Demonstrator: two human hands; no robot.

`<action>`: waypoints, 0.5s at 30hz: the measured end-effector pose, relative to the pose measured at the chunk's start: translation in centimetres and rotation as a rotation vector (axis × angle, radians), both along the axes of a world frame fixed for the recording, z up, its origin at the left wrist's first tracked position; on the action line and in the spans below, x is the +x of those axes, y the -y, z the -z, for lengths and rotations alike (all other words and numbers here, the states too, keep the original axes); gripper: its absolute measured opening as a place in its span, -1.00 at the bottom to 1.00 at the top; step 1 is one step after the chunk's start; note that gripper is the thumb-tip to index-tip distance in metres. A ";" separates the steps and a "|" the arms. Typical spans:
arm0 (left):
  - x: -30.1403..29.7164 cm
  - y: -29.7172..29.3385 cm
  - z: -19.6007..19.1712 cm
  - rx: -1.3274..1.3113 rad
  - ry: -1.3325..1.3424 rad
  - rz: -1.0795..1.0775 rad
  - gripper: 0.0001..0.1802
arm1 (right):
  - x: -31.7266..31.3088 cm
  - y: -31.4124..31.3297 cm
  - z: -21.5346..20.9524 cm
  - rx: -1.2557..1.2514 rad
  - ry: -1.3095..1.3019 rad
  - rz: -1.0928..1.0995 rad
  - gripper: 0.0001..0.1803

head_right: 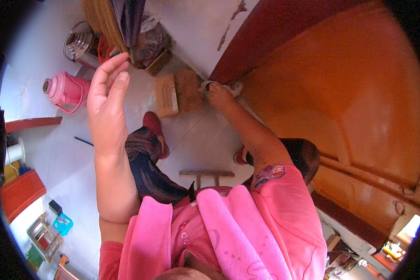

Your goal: The person wipes a wooden door with a cloth, moving from the lower panels upward and then along the door frame. The person uses a cloth to wipe the surface in a repetitive manner, covering different sections of the door and frame throughout the clip.

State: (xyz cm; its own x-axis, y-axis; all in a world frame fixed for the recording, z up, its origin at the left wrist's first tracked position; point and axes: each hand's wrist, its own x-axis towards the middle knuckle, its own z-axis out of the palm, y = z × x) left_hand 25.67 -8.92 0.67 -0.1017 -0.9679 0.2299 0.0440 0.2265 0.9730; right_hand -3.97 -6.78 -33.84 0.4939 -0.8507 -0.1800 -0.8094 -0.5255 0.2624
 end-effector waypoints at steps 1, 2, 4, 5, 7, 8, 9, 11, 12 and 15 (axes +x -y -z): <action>-0.2 0.1 -0.2 0.008 0.002 0.005 -0.69 | -0.9 -0.3 -0.5 -0.035 -0.033 -0.020 -0.65; 0.1 0.2 0.2 0.021 0.001 -0.008 -0.69 | -1.2 -0.5 -2.1 -0.064 -0.070 -0.058 -0.63; 0.5 0.0 0.8 0.040 -0.012 -0.034 -0.69 | -0.6 -1.3 -7.3 -0.135 -0.117 -0.083 -0.61; 0.5 0.1 0.9 0.050 -0.025 -0.033 -0.69 | 0.4 -1.6 -11.4 -0.181 -0.121 -0.070 -0.61; 0.0 0.5 1.1 0.065 -0.049 -0.011 -0.69 | 0.6 -1.8 -17.5 -0.276 -0.092 -0.039 -0.60; -0.3 0.9 1.7 0.027 -0.032 -0.014 -0.69 | 0.0 -2.0 -19.7 -0.325 -0.057 -0.030 -0.59; -0.4 1.1 1.9 0.030 -0.018 -0.016 -0.69 | -0.1 -2.1 -22.1 -0.372 -0.018 -0.030 -0.58; -0.8 1.3 2.3 0.037 0.003 -0.015 -0.68 | -0.5 -2.3 -27.4 -0.464 0.019 -0.053 -0.60; -1.1 1.5 2.6 0.027 0.017 -0.028 -0.66 | -0.6 -2.4 -30.2 -0.509 0.034 -0.065 -0.61; -2.1 2.2 4.1 0.013 0.071 -0.035 -0.64 | -0.9 -2.7 -37.2 -0.677 0.093 -0.059 -0.62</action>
